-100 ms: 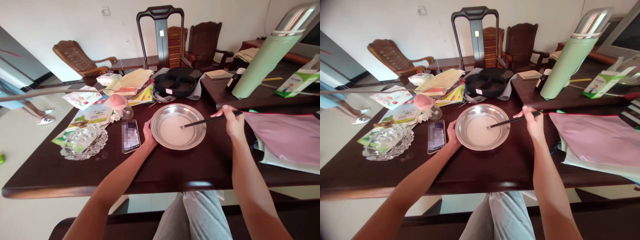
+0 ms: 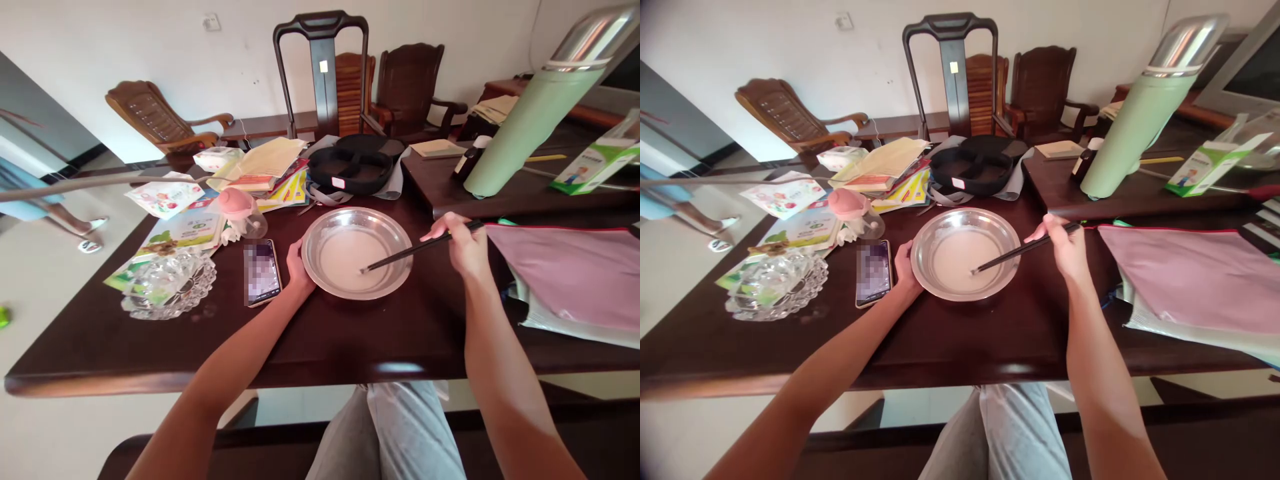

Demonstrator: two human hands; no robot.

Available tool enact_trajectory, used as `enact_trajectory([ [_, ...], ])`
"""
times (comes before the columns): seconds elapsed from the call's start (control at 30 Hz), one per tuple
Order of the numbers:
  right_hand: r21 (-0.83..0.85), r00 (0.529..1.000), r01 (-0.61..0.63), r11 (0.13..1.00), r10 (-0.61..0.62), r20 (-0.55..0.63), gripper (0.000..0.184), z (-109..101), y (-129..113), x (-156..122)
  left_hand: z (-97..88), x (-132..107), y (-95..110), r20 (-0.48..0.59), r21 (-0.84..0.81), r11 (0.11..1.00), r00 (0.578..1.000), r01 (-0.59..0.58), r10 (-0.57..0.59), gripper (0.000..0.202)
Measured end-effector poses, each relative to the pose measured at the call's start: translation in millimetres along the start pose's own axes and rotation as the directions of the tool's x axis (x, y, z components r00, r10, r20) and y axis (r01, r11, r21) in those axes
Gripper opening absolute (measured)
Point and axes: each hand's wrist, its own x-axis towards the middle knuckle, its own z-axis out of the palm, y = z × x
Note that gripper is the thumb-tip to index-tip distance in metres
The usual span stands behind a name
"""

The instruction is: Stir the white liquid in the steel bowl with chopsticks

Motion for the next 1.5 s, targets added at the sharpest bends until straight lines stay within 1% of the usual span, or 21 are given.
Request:
enact_trajectory([
  [0.1,-0.021,0.98,0.0,1.0,0.004,0.197,0.074,13.5,-5.2,-6.0,2.4,-0.7,0.5,-0.058,0.015,1.0,0.998,-0.004,0.004,0.033],
  [0.17,-0.054,0.971,0.02,0.998,-0.007,0.239,0.074,18.3,-7.2,-7.8,4.3,-1.8,1.0,-0.087,0.023,1.0,0.996,0.0,0.002,0.033],
  [0.23,-0.08,0.986,0.031,0.996,-0.017,0.168,0.072,14.6,-6.6,-6.2,5.6,-3.0,1.6,-0.099,0.026,1.0,0.995,0.013,-0.01,0.032],
  [0.33,-0.047,0.999,0.041,0.998,-0.042,-0.029,0.07,1.3,-3.3,-1.3,5.8,-4.2,2.5,-0.095,0.035,0.999,0.995,0.02,-0.016,0.03],
  [0.4,0.017,0.997,0.053,0.998,-0.052,-0.059,0.072,-2.2,-2.5,-0.6,5.7,-4.6,2.8,-0.091,0.04,0.999,0.996,0.016,-0.013,0.029],
  [0.47,0.04,0.999,0.038,0.998,-0.039,0.034,0.073,2.7,-4.0,-3.0,6.3,-4.8,2.9,-0.087,0.04,0.999,0.996,0.013,-0.009,0.03],
  [0.57,-0.026,0.976,0.013,1.0,-0.007,0.219,0.075,16.5,-7.8,-7.7,8.3,-5.5,2.9,-0.086,0.033,0.999,0.996,0.008,-0.005,0.032],
  [0.6,-0.051,0.972,0.02,0.999,-0.008,0.233,0.076,18.9,-8.4,-8.2,9.1,-5.8,2.9,-0.088,0.029,1.0,0.996,0.006,-0.003,0.033],
  [0.67,-0.082,0.986,0.031,0.996,-0.017,0.164,0.076,17.2,-7.8,-6.4,10.5,-6.7,3.1,-0.089,0.022,1.0,0.996,0.003,-0.001,0.033],
  [0.77,-0.07,0.997,0.027,0.997,-0.032,-0.066,0.076,4.2,-4.7,-1.1,11.6,-8.2,4.0,-0.088,0.034,0.999,0.996,0.003,0.0,0.033],
  [0.8,-0.047,0.994,0.03,0.998,-0.035,-0.102,0.076,0.8,-4.0,-0.3,11.7,-8.6,4.4,-0.088,0.042,0.999,0.996,0.004,0.0,0.033],
  [0.87,-0.014,0.999,0.016,1.0,-0.016,-0.05,0.076,0.1,-4.1,-1.4,12.0,-9.3,5.0,-0.096,0.051,0.999,0.995,0.004,0.001,0.034],
  [0.97,-0.028,0.982,-0.016,0.999,0.021,0.185,0.074,12.1,-7.6,-7.3,12.0,-9.2,4.9,-0.104,0.037,0.999,0.995,-0.005,0.009,0.035],
  [1.03,-0.057,0.964,0.001,0.998,0.014,0.267,0.074,19.0,-9.3,-9.7,11.6,-8.6,4.4,-0.095,0.029,1.0,0.995,-0.01,0.013,0.035],
  [1.1,-0.09,0.976,0.014,0.996,0.006,0.219,0.073,17.7,-9.0,-8.5,10.8,-7.8,4.0,-0.078,0.032,0.999,0.997,-0.008,0.011,0.037],
  [1.2,-0.08,1.0,0.017,0.997,-0.017,0.001,0.071,4.5,-5.9,-3.0,10.1,-7.6,4.6,-0.074,0.046,0.999,0.997,0.001,0.002,0.038],
  [1.27,-0.01,0.997,0.034,0.999,-0.035,-0.072,0.072,-1.4,-4.8,-1.6,10.5,-8.3,5.5,-0.089,0.051,0.999,0.996,0.008,-0.004,0.037],
  [1.33,0.024,1.0,0.026,0.999,-0.026,0.003,0.072,1.4,-5.8,-3.8,11.5,-9.0,6.2,-0.101,0.046,0.999,0.995,0.007,-0.002,0.036],
  [1.43,-0.035,0.975,0.002,0.999,0.006,0.22,0.072,14.9,-8.5,-9.0,12.8,-9.3,6.4,-0.102,0.04,0.999,0.995,0.001,0.003,0.036],
  [1.47,-0.055,0.966,0.011,0.998,0.004,0.259,0.072,18.0,-8.8,-9.7,12.9,-9.2,6.3,-0.101,0.04,0.999,0.995,0.005,-0.001,0.036],
  [1.5,-0.072,0.967,0.023,0.997,-0.004,0.255,0.072,19.1,-8.6,-9.6,12.9,-9.1,6.2,-0.101,0.042,0.999,0.995,0.01,-0.005,0.036],
])
